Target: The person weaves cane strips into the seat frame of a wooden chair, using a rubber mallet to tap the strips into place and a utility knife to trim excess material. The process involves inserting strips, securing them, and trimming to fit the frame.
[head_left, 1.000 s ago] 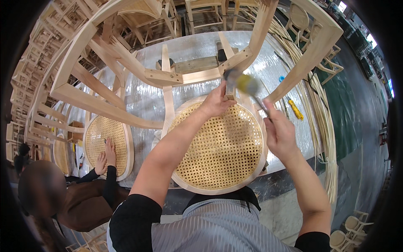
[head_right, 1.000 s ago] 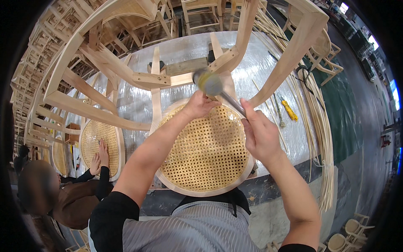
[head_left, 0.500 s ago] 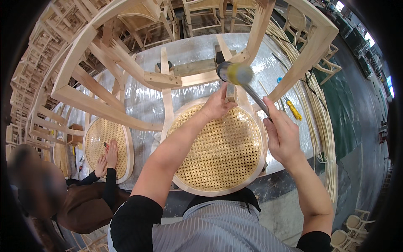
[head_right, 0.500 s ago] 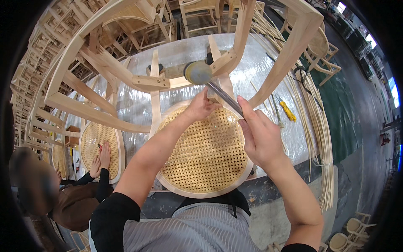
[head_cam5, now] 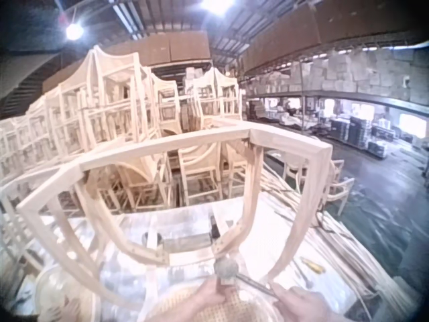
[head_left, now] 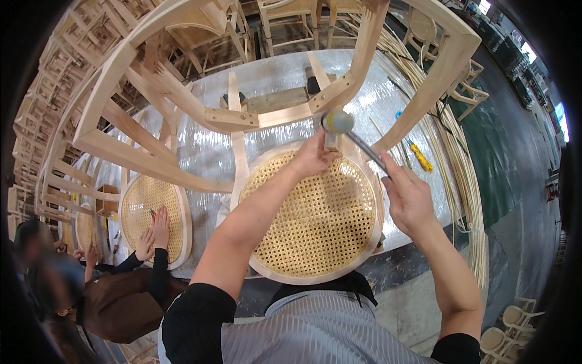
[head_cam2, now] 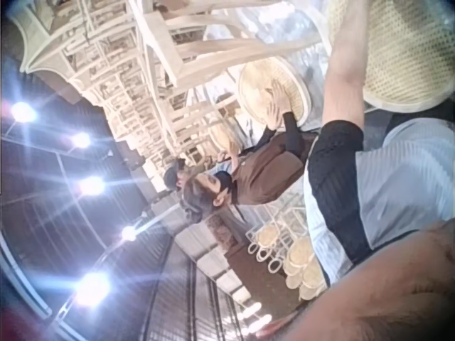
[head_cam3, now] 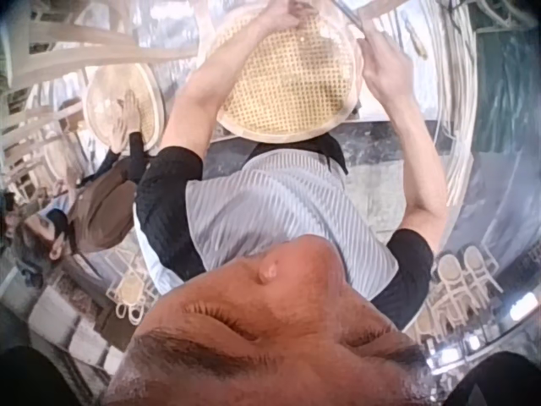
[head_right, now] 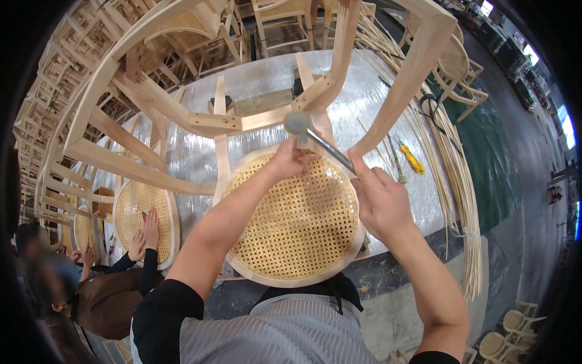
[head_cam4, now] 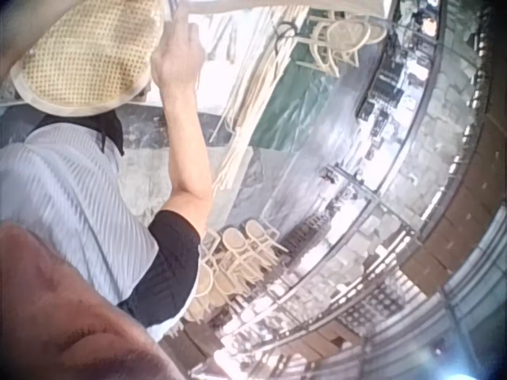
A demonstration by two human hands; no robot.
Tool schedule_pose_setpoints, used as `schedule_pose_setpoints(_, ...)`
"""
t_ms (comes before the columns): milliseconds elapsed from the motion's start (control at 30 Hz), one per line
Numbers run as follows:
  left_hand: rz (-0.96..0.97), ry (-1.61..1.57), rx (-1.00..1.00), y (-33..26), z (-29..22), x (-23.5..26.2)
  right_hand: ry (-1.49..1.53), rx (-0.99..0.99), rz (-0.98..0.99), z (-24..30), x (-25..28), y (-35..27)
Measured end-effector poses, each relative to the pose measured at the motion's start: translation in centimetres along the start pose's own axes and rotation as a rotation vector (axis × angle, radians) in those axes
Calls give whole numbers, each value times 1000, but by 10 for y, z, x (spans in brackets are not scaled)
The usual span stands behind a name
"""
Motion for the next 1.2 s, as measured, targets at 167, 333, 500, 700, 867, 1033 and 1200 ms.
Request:
schedule_pose_setpoints(167, 37, 47, -187, 4, 6, 9, 27, 92, -6, 1, -2, 0)
schedule_pose_setpoints(333, -18, 45, -93, -4, 17, 14, 87, 100, -49, 24, -3, 11)
schedule_pose_setpoints(500, 26, -151, -103, -1, 1, -6, -157, -2, 120, -6, -1, -4)
schedule_pose_setpoints(700, 82, 7, -105, 2, -2, -9, -36, 123, -14, 8, 7, -4)
schedule_pose_setpoints(867, -2, 128, 18, 1, 8, 1, -29, 64, -10, 23, 13, 1)
schedule_pose_setpoints(1033, 36, -53, -137, 3, -11, -19, -134, 40, 45, -7, 13, -19)
schedule_pose_setpoints(1200, 30, 31, -212, -5, -10, -12, -22, 51, -24, 8, 11, -17)
Point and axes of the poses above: each hand's wrist, its own y-axis towards the middle knuckle, its own x-axis out of the back of the hand, z = x × y, the point moved 3 cm from there along y, towards the middle knuckle, and after that the axes turned 3 degrees about y, right-handed, at the moved point
